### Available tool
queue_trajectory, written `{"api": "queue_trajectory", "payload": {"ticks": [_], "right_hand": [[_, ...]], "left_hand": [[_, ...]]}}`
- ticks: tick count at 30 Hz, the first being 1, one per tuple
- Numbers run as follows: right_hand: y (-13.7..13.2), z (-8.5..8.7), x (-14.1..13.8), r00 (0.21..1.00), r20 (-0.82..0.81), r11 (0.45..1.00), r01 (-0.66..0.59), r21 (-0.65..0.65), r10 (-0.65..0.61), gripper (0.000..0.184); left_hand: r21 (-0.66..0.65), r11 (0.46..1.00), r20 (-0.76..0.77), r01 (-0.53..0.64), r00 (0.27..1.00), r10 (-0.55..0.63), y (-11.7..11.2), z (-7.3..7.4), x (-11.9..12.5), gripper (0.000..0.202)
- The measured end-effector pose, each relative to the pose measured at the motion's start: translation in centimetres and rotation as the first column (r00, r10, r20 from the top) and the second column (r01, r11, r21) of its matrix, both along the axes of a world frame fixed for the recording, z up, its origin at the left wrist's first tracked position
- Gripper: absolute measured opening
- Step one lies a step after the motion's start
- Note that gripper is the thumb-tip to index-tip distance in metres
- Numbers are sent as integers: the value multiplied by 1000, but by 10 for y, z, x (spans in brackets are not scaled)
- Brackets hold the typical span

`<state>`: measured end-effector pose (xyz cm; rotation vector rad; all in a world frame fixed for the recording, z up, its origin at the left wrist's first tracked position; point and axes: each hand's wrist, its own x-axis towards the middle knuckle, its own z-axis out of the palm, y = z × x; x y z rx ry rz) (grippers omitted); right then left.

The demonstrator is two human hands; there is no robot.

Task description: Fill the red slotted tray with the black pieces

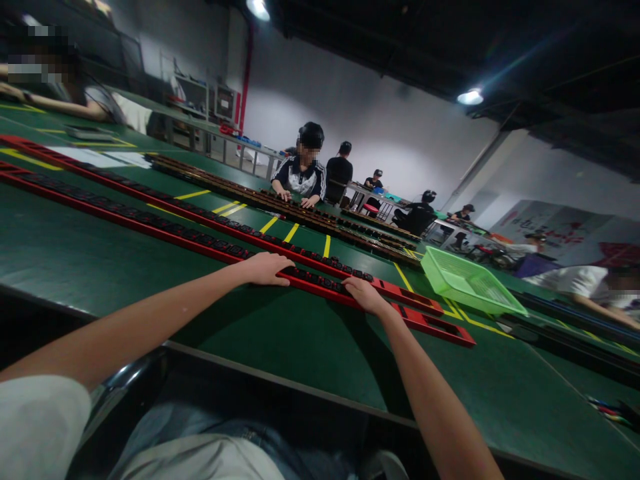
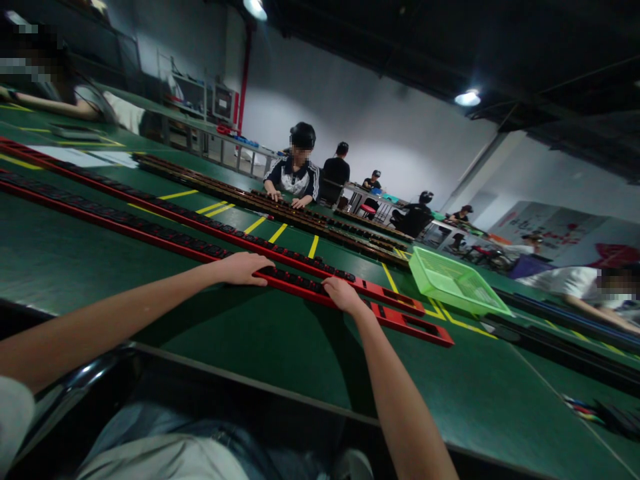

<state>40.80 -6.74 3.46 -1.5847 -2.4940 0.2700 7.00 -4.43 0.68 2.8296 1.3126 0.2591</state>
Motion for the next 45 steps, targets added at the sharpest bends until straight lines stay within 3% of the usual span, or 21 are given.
{"api": "queue_trajectory", "payload": {"ticks": [45], "right_hand": [[4, -5, 3, 999, -19, 998, -37, 51, 38, 28]], "left_hand": [[-2, 1000, -2, -14, 1000, 14, -4, 4, 1, 62]]}}
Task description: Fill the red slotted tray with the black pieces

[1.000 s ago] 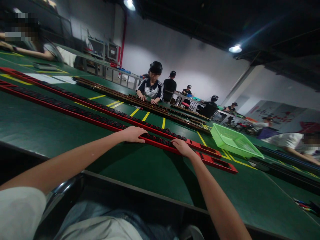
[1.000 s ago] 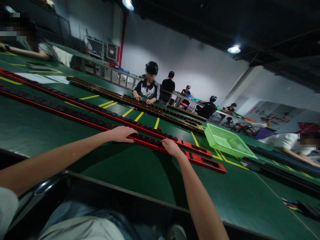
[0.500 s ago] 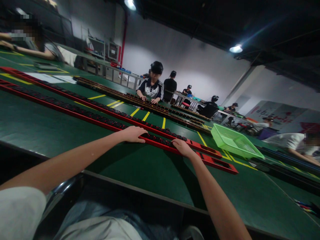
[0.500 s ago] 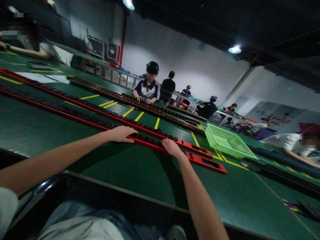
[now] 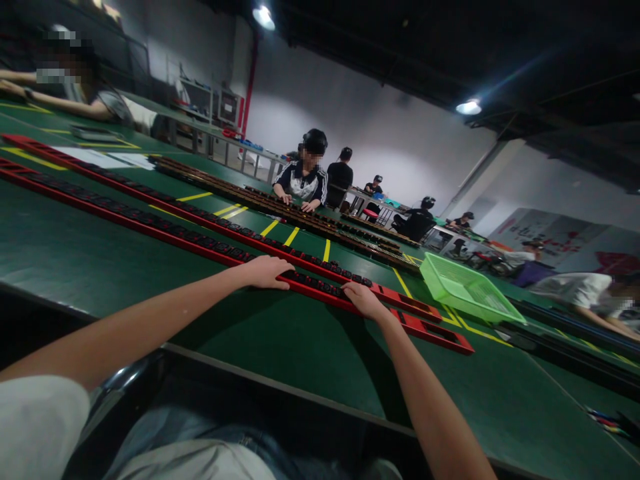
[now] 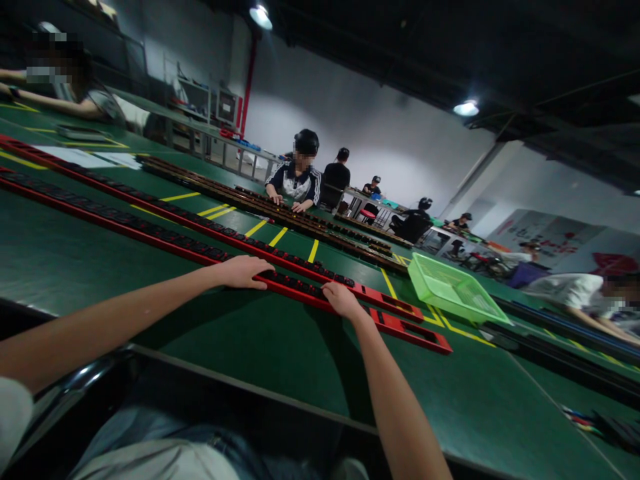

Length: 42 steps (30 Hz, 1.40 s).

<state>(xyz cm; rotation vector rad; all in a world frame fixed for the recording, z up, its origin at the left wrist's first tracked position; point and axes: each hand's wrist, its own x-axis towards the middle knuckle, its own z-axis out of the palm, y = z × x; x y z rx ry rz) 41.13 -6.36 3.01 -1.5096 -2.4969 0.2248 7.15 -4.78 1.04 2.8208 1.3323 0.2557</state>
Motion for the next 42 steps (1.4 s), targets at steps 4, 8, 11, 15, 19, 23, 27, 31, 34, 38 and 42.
{"api": "queue_trajectory", "payload": {"ticks": [4, 8, 11, 15, 19, 23, 27, 31, 34, 38, 42], "right_hand": [[2, -1, 2, 1000, 2, 1000, -9, -1, 9, 27], [2, -1, 2, 1000, -15, 1000, -12, 4, 12, 28], [1, -1, 2, 1000, -17, 1000, -19, 4, 19, 28], [-1, 1, 0, 1000, 3, 1000, -7, -13, 7, 28], [-3, 3, -1, 1000, -4, 1000, 7, -21, -7, 28], [-4, 4, -2, 1000, -2, 1000, 13, -27, -13, 29], [-5, 4, -4, 1000, 29, 1000, 13, -10, -12, 29], [-5, 3, -6, 998, 56, 999, 20, 33, -22, 30], [-5, 2, -8, 999, 46, 998, 16, 61, -19, 29], [-6, 1, -11, 999, -15, 993, -32, 114, 34, 24], [-9, 0, -16, 997, -52, 990, -58, 129, 65, 21]], "left_hand": [[2, 1000, 1, 1, 1000, -1, 1, 0, 0, 62], [4, 1000, 0, -1, 1000, 1, 2, -2, 0, 62], [8, 1000, 0, 5, 1000, -5, 3, -4, -1, 62], [12, 1000, -3, 7, 1000, -7, 3, -4, -1, 63], [5, 1000, -16, 4, 1000, -4, 1, -1, -1, 64], [-4, 1000, -20, 1, 1000, -1, -1, 1, -1, 63], [-4, 1000, -20, 4, 1000, -4, -2, 3, 0, 63], [-11, 1000, -12, 5, 1000, -5, -1, 2, -1, 64], [-24, 1000, -6, 6, 1000, -6, 0, 1, -1, 66], [-31, 1000, 6, 1, 1000, 0, 0, 1, -1, 65], [-15, 1000, 4, 9, 1000, -9, 0, 2, -1, 63]]}}
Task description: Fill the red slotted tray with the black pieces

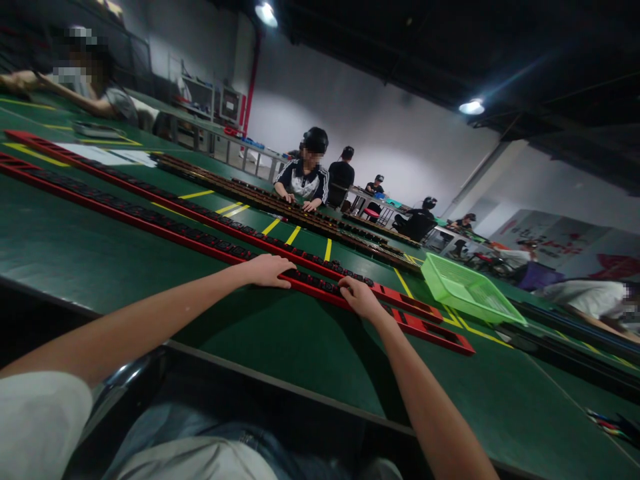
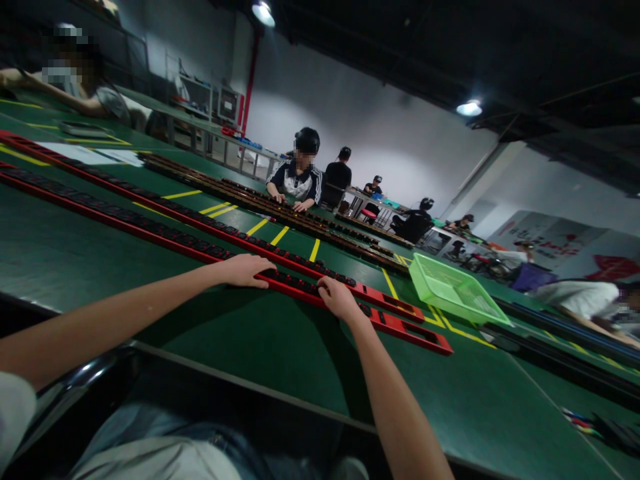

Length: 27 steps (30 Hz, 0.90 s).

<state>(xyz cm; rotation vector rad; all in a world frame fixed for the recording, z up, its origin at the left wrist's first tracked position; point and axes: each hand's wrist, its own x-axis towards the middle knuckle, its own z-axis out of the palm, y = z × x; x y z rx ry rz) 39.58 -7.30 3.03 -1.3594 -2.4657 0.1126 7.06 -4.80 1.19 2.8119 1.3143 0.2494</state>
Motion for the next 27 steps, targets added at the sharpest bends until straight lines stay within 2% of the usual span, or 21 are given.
{"api": "queue_trajectory", "payload": {"ticks": [9, 21, 27], "right_hand": [[-2, -1, -1, 995, -40, 996, -93, -10, 93, 17], [-4, 0, 0, 991, -68, 992, -120, -32, 117, 15], [0, -1, 0, 990, -75, 991, -124, -40, 121, 16]], "left_hand": [[-2, 1000, -6, -3, 1000, 3, -2, 1, 1, 62], [11, 1000, 9, 9, 1000, -9, 1, -1, -1, 61], [-16, 1000, -7, -14, 1000, 14, -2, 2, 1, 63]]}}
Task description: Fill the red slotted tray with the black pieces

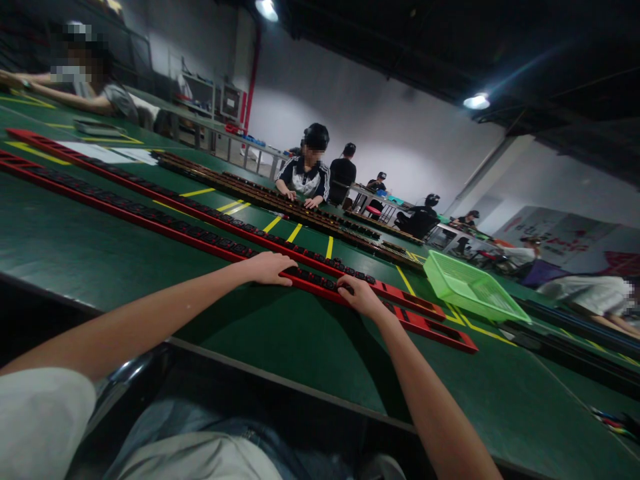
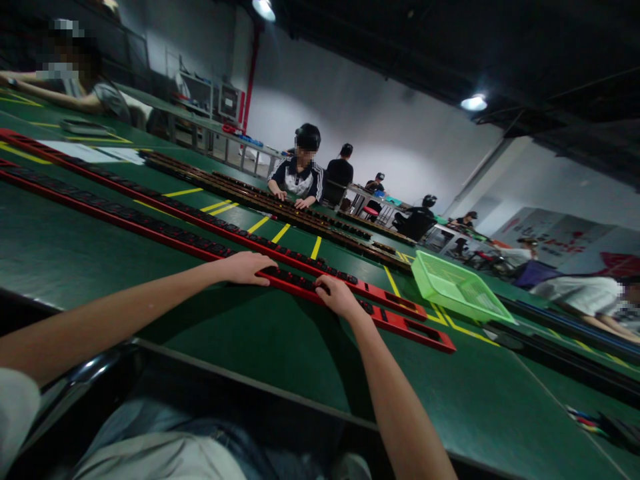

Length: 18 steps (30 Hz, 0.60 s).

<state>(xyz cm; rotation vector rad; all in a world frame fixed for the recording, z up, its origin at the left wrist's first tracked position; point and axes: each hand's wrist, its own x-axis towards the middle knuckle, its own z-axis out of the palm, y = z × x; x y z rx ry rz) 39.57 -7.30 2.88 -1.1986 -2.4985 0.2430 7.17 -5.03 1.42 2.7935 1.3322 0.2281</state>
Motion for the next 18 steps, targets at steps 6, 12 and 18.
{"api": "queue_trajectory", "payload": {"ticks": [6, 12, 18], "right_hand": [[-1, -1, -1, 1000, -14, 1000, 1, 1, -1, 16], [-1, -2, -1, 999, -33, 1000, 8, 3, -8, 17], [-2, 2, -1, 999, -32, 1000, -18, -8, 18, 17]], "left_hand": [[17, 1000, -5, 9, 1000, -9, 1, -2, 0, 63], [11, 1000, 8, 3, 1000, -3, 1, -3, -2, 63], [16, 1000, 2, 12, 1000, -12, 0, 0, 0, 61]]}}
